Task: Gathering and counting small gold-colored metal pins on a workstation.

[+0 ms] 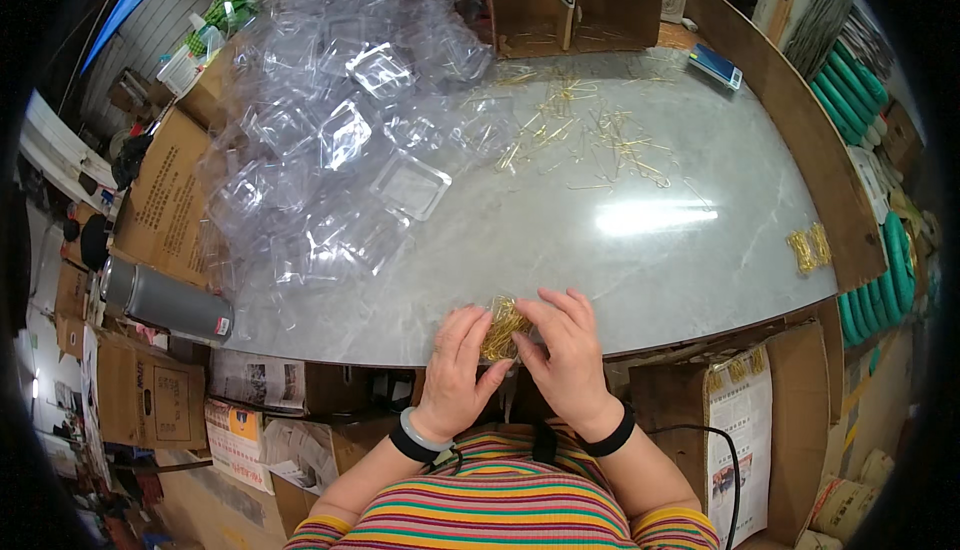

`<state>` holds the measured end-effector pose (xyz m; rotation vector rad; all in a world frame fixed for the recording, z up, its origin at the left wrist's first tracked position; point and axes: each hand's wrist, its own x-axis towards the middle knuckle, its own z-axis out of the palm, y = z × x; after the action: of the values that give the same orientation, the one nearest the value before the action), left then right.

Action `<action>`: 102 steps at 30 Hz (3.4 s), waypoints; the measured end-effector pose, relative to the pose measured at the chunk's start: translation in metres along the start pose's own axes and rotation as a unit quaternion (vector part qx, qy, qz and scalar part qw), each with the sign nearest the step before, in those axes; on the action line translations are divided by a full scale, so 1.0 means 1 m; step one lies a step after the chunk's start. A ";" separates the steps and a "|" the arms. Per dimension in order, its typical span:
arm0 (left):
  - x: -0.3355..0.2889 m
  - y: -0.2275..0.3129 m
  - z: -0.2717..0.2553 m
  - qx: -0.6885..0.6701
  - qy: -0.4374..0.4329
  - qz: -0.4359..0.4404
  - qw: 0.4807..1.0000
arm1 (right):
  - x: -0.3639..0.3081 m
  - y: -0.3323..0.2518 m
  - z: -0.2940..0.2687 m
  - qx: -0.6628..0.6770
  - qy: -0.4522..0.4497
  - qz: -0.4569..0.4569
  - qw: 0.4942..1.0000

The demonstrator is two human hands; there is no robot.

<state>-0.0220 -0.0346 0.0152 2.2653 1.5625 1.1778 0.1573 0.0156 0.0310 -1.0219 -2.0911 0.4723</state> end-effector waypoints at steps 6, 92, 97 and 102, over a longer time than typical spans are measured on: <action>-0.002 -0.005 -0.004 0.028 -0.039 0.044 0.998 | -0.004 -0.009 0.004 -0.070 -0.046 -0.006 0.996; 0.011 -0.001 0.000 0.091 -0.066 0.019 0.993 | -0.008 -0.012 0.001 -0.142 -0.078 -0.045 0.986; 0.010 -0.005 0.002 0.073 -0.074 0.016 0.994 | -0.006 -0.008 -0.004 -0.140 -0.126 -0.048 0.981; 0.009 -0.002 -0.011 0.081 -0.100 0.003 0.992 | 0.031 0.027 -0.058 -0.021 -0.191 0.010 0.981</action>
<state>-0.0296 -0.0295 0.0267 2.4019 1.6259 0.8213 0.2030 0.0563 0.0673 -1.0393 -2.4391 0.6813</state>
